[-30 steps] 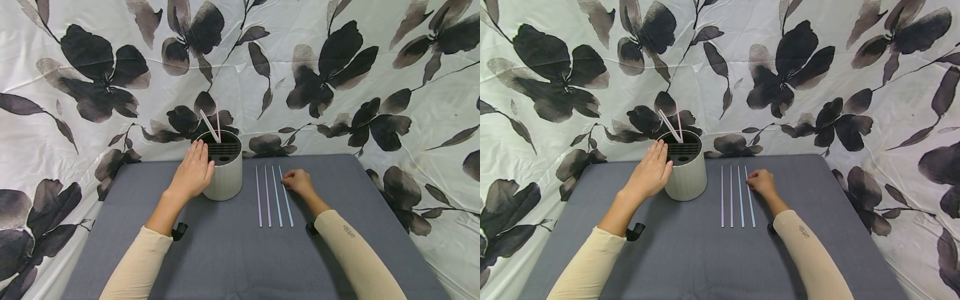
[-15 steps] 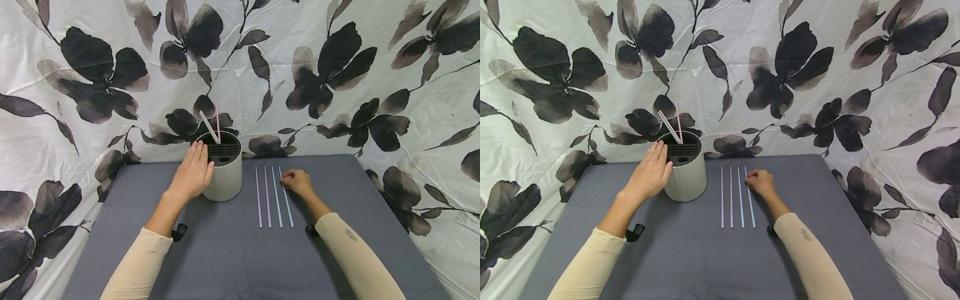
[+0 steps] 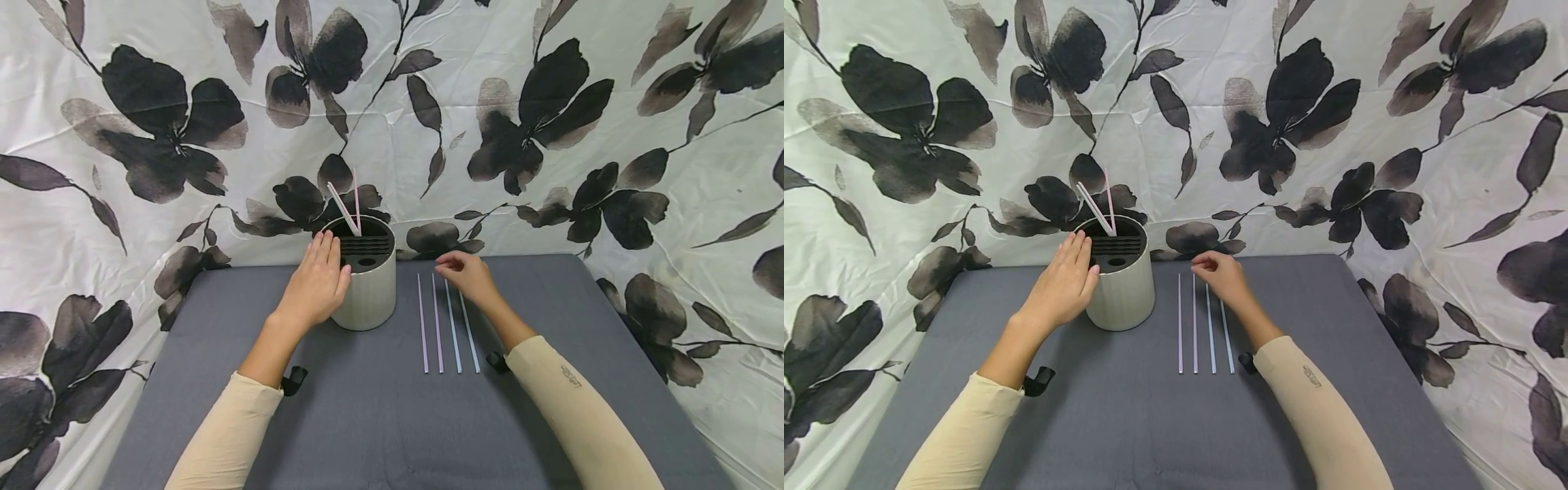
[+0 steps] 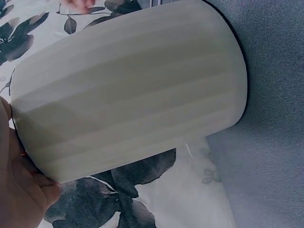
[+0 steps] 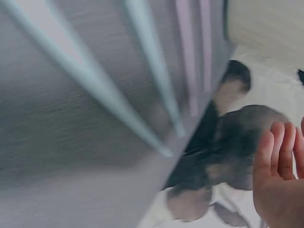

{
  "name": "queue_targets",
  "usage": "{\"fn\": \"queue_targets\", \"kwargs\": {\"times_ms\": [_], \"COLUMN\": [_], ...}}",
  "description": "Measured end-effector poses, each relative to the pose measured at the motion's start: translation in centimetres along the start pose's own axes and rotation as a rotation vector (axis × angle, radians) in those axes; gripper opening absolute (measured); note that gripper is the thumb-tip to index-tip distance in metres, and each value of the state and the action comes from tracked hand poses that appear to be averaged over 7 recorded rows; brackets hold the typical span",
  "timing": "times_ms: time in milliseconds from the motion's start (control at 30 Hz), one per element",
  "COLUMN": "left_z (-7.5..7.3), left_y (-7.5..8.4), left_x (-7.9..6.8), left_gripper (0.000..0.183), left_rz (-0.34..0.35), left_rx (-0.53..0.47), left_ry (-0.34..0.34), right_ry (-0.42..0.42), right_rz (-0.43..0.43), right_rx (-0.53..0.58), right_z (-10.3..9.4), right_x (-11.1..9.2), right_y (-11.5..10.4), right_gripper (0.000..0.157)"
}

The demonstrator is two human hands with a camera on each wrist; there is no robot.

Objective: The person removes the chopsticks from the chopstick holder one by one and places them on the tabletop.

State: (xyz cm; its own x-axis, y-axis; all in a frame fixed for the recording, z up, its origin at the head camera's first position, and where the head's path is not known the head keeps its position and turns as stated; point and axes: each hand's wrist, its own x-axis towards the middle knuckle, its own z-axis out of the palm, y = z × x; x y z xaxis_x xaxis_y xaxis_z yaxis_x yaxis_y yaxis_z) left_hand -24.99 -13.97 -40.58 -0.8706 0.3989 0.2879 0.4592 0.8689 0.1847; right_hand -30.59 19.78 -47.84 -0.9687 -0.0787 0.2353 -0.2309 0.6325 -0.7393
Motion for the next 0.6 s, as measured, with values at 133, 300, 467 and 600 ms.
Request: {"fn": "queue_targets", "kwargs": {"times_ms": [133, 300, 467, 600], "left_z": [0.0, -0.1, -0.3, -0.4], "left_y": [0.2, 0.2, 0.1, 0.2], "left_x": [-0.3, -0.6, -0.8, -1.0], "left_gripper": [0.064, 0.064, 0.064, 0.064], "left_rz": [-0.003, -0.001, 0.008, 0.012], "left_rx": [0.000, 0.001, -0.001, 0.001], "left_ry": [-0.001, -0.012, -0.018, -0.018], "right_ry": [-0.011, -0.033, -0.036, -0.040], "right_rz": [-0.048, -0.077, -0.121, -0.144], "right_rx": [0.080, 0.161, 0.212, 0.228], "right_z": [-0.1, 0.0, 0.5, 0.9], "right_x": [1.0, 2.2, 3.7, 4.8], "right_y": [-2.6, -5.9, -8.8, -10.8], "right_gripper": [0.022, 0.025, 0.032, 0.036]}}
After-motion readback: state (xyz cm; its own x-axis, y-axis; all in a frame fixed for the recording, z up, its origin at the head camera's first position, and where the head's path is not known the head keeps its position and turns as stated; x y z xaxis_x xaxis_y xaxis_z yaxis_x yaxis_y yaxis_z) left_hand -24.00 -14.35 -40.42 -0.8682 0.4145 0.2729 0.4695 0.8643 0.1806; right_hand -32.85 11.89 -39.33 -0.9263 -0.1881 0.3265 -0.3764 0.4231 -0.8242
